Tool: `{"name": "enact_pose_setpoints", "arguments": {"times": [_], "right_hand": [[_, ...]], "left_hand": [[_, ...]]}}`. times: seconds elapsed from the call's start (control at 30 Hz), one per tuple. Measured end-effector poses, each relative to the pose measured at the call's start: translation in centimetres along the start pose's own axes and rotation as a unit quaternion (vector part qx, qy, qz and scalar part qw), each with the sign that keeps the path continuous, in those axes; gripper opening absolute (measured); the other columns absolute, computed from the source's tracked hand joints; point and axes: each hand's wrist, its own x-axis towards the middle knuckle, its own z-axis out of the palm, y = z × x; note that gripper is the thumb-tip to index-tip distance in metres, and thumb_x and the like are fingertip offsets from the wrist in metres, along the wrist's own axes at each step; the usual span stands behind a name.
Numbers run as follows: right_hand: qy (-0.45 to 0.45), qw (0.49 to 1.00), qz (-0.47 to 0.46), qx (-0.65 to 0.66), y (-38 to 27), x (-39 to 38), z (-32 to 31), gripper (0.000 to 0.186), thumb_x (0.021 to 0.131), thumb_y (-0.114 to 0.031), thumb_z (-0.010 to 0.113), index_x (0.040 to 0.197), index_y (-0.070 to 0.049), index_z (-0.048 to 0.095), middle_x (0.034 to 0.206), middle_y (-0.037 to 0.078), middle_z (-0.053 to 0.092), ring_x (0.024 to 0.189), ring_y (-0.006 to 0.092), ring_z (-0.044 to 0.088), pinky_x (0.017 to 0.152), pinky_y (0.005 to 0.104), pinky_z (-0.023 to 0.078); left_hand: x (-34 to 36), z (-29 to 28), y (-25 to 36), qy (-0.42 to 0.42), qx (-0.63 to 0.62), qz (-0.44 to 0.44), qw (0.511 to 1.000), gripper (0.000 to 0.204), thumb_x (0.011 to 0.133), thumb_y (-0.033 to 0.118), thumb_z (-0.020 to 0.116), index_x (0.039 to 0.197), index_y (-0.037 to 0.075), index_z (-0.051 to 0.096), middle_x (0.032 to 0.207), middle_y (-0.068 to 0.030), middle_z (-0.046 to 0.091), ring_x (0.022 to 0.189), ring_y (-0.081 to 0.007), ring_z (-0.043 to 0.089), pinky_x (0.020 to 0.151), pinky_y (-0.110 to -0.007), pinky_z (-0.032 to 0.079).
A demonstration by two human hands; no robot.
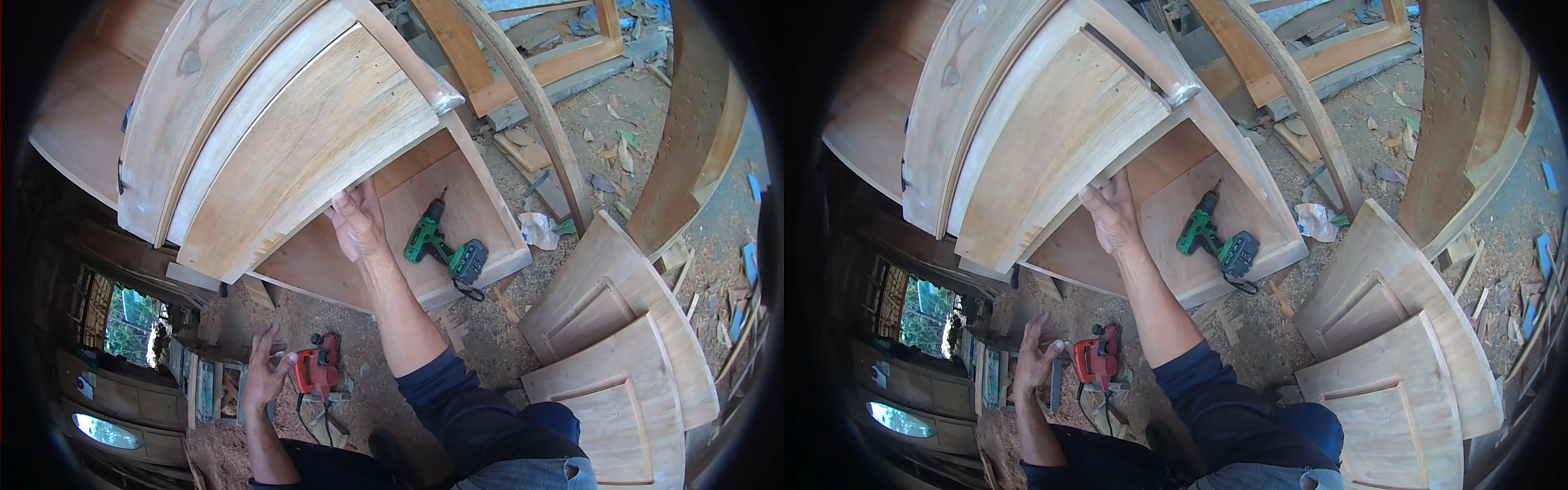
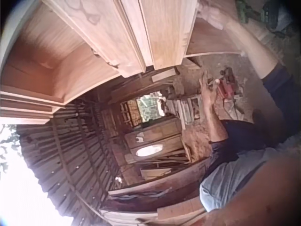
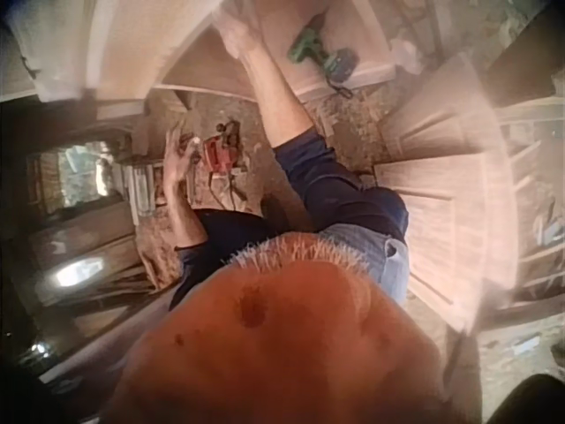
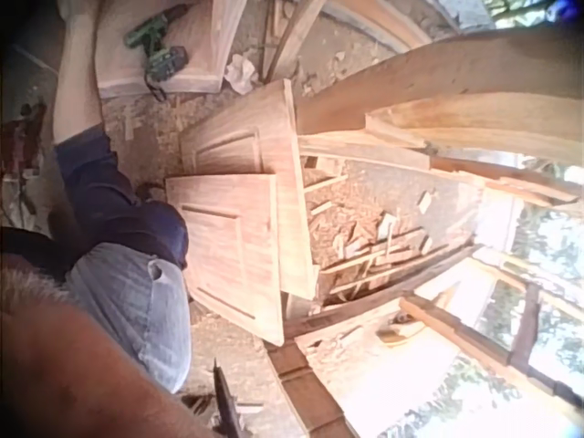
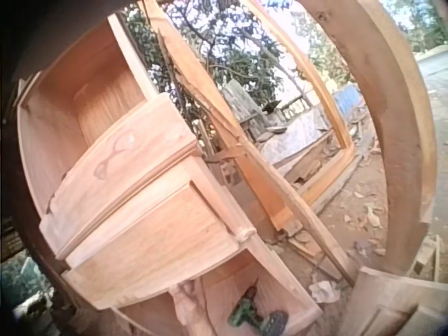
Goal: The person assembles a wooden cabinet, fitting drawers into the frame, using an electric planer to smooth the wood, and hammering a small part into a drawer.
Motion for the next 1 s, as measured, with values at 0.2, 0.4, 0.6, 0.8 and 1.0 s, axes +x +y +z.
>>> {"name": "enact_pose_setpoints", "arguments": {"times": [0.2,0.4,0.6,0.8,1.0], "right_hand": [[0.06,0.997,-0.039,0.016,-0.6,0.0,1.8,0.08,0.086,-0.021,0.075,0.146,0.0,0.028,0.135,0.016,0.049,0.126,0.0218,0.047,0.107,0.0383,0.038],[0.175,0.961,-0.103,-0.186,-0.6,1.7,3.0,0.06,0.087,-0.009,0.065,0.137,0.005,0.035,0.124,0.017,0.053,0.115,0.0228,0.053,0.1,0.0341,0.042],[0.182,0.963,-0.116,-0.164,1.7,0.8,4.2,0.063,0.086,-0.007,0.063,0.14,0.006,0.033,0.13,0.019,0.05,0.121,0.0236,0.048,0.104,0.0339,0.038],[-0.021,0.991,0.02,0.129,-1.0,3.7,-1.5,0.059,0.074,-0.019,0.083,0.127,-0.011,0.058,0.125,0.004,0.063,0.117,0.0229,0.058,0.105,0.0437,0.046],[-0.037,0.994,0.07,0.071,1.2,2.9,-0.5,0.086,0.06,-0.03,0.092,0.134,-0.012,0.053,0.135,0.004,0.056,0.129,0.0252,0.048,0.115,0.0488,0.035]], "left_hand": [[0.1,0.4,-0.9,-0.018,0.003,0.041,0.999,0.071,0.087,0.023,0.073,0.146,0.004,0.04,0.149,-0.0194,0.036,0.11,-0.0305,0.063,0.088,-0.039,0.055],[0.1,0.5,-0.2,-0.014,-0.014,0.031,0.999,0.071,0.087,0.023,0.073,0.147,0.004,0.039,0.149,-0.0192,0.036,0.111,-0.0299,0.063,0.089,-0.039,0.054],[-2.0,-0.4,-1.4,0.004,-0.023,0.001,1.0,0.071,0.087,0.023,0.074,0.148,0.007,0.039,0.149,-0.0186,0.036,0.112,-0.0292,0.062,0.091,-0.039,0.053],[1.2,-0.5,0.1,-0.052,0.026,0.082,0.995,0.073,0.09,0.041,0.068,0.15,0.013,0.037,0.154,-0.0216,0.03,0.122,-0.0376,0.055,0.101,-0.044,0.048],[-0.5,0.1,-3.2,-0.063,0.079,0.088,0.991,0.077,0.09,0.053,0.063,0.151,0.014,0.035,0.157,-0.0219,0.025,0.127,-0.0396,0.052,0.107,-0.048,0.042]]}}
